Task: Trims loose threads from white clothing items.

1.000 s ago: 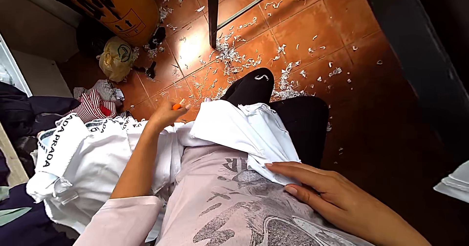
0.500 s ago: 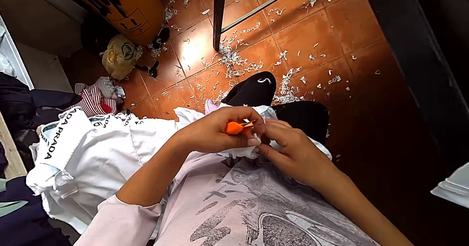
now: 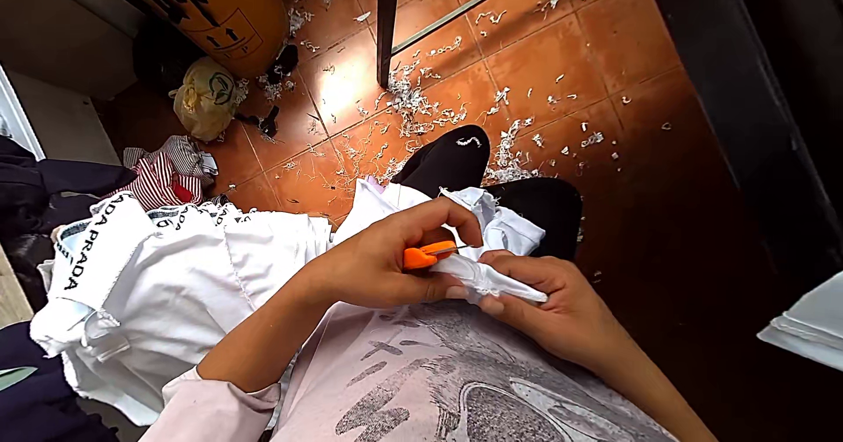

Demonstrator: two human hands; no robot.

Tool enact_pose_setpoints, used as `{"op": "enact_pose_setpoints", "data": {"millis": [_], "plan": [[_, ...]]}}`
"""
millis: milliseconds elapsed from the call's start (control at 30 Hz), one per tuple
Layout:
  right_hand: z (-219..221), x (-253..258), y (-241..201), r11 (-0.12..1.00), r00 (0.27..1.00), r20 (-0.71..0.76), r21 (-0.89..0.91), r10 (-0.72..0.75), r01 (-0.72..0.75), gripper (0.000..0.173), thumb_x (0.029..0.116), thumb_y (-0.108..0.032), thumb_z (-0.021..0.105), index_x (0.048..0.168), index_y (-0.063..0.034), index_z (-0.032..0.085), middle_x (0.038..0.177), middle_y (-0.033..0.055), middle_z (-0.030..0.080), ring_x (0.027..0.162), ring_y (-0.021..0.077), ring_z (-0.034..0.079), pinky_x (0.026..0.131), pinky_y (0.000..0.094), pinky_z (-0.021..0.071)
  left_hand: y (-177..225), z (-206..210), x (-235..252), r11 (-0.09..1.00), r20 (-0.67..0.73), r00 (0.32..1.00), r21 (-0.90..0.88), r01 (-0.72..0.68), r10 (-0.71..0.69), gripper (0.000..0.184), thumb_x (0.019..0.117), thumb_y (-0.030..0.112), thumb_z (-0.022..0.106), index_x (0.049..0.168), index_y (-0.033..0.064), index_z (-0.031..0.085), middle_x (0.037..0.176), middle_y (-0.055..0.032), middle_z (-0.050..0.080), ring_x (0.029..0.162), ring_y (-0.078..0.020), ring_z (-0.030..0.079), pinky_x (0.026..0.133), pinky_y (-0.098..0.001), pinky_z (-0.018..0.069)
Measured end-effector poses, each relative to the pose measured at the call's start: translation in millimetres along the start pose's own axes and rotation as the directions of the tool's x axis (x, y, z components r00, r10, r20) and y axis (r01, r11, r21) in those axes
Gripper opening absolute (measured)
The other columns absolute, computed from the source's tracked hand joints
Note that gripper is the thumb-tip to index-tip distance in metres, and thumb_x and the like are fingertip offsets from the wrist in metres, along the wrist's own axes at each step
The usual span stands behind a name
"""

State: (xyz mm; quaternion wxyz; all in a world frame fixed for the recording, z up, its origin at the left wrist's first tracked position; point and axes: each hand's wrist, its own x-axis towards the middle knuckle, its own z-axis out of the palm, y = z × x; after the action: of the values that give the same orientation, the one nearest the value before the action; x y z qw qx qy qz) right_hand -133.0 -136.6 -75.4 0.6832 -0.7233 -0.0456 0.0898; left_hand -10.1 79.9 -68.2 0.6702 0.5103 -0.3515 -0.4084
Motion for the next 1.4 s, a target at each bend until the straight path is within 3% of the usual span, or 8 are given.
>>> {"op": "enact_pose_setpoints", "data": {"millis": [67,167,333,500,600,700,833,1400], "plan": [[6.2,1.5,-2.5,0.999,0.997,-0.062,0.026,-0.037,0.039,0.025,0.1001,-0.037,0.064,0.086,-0.0181,0.071,0.086,-0.0116,0.065,0.084,-0.0039,0.06,0.073,0.0113,0.0503,2.0,0.2,1.3,0.998,0.004,0.999,0.044,-0.034,0.034,0.035,0.086,-0.002,0.073,0.116,-0.0085,0.056,0.086,-0.0052,0.063,0.076,-0.0021,0.059,0.068,-0.0152,0.0497],[13.2,1.2,-8.5,0.995,0.996,-0.089,0.093,-0.028,0.036,0.027,0.1029,-0.038,0.06,0.09,-0.0186,0.073,0.099,-0.0108,0.065,0.096,-0.0023,0.061,0.082,0.0123,0.0517,4.7,4.5,0.5,0.982,-0.026,0.995,0.168,-0.088,0.094,0.035,0.0877,0.007,0.077,0.115,-0.0105,0.064,0.084,-0.0066,0.065,0.074,-0.0004,0.058,0.066,-0.0134,0.0482],[27.4,-3.5,-11.0,0.98,0.985,-0.16,0.198,0.065,-0.032,0.024,0.1034,-0.038,0.058,0.096,-0.021,0.073,0.08,-0.0148,0.067,0.072,-0.0085,0.061,0.065,0.0089,0.0514,8.3,6.4,-1.6,0.83,-0.036,0.969,0.523,-0.192,0.246,0.014,0.0938,0.007,0.067,0.089,-0.0038,0.074,0.076,-0.0071,0.068,0.072,-0.0064,0.062,0.065,-0.0198,0.0491],[30.2,-4.1,-16.4,0.943,0.966,-0.197,0.319,0.165,-0.096,0.023,0.1043,-0.033,0.058,0.095,-0.0207,0.075,0.076,-0.0114,0.068,0.068,-0.0052,0.063,0.063,0.0124,0.0546,5.4,-2.4,-1.3,0.635,-0.119,0.933,0.761,-0.133,0.338,0.018,0.0975,0.013,0.063,0.091,-0.0015,0.072,0.083,-0.0106,0.068,0.075,-0.0162,0.065,0.063,-0.0307,0.0499],[30.2,-3.4,-17.7,0.93,0.954,-0.235,0.356,0.188,-0.096,0.024,0.1046,-0.032,0.058,0.094,-0.02,0.076,0.078,-0.0101,0.069,0.068,-0.0038,0.064,0.064,0.0136,0.0554,18.0,-3.9,-10.0,0.662,-0.199,0.954,0.75,0.002,0.223,0.047,0.1022,0.037,0.058,0.122,-0.0054,0.06,0.098,-0.0082,0.063,0.088,-0.0104,0.06,0.079,-0.0267,0.052],[29.5,-1.7,-19.5,0.924,0.95,-0.254,0.375,0.181,-0.076,0.024,0.1049,-0.033,0.057,0.097,-0.0201,0.076,0.083,-0.0099,0.07,0.073,-0.0027,0.066,0.067,0.0149,0.0566,24.1,3.7,-24.5,0.612,-0.184,0.965,0.79,0.033,0.186,0.047,0.1061,0.043,0.048,0.112,-0.0008,0.063,0.09,-0.0046,0.062,0.085,-0.012,0.058,0.077,-0.0285,0.0484],[30.5,1.0,-22.1,0.924,0.954,-0.246,0.376,0.174,-0.071,0.024,0.1048,-0.033,0.057,0.097,-0.0194,0.076,0.085,-0.0101,0.07,0.076,-0.0028,0.066,0.069,0.0149,0.0568,16.5,10.5,-28.7,0.485,-0.148,0.966,0.874,0.028,0.212,0.04,0.1012,0.039,0.059,0.108,0.0013,0.072,0.083,-0.0048,0.068,0.079,-0.0172,0.061,0.073,-0.0322,0.0489],[29.7,6.8,-26.3,0.963,0.961,-0.232,0.256,0.148,-0.086,0.026,0.1052,-0.033,0.056,0.095,-0.0182,0.075,0.086,-0.0102,0.067,0.076,-0.0028,0.064,0.068,0.0132,0.055,7.6,11.0,-16.7,0.545,-0.102,0.958,0.836,-0.063,0.267,0.039,0.1025,0.035,0.058,0.112,-0.0004,0.073,0.084,-0.0055,0.068,0.081,-0.017,0.061,0.074,-0.0306,0.0478]]}}
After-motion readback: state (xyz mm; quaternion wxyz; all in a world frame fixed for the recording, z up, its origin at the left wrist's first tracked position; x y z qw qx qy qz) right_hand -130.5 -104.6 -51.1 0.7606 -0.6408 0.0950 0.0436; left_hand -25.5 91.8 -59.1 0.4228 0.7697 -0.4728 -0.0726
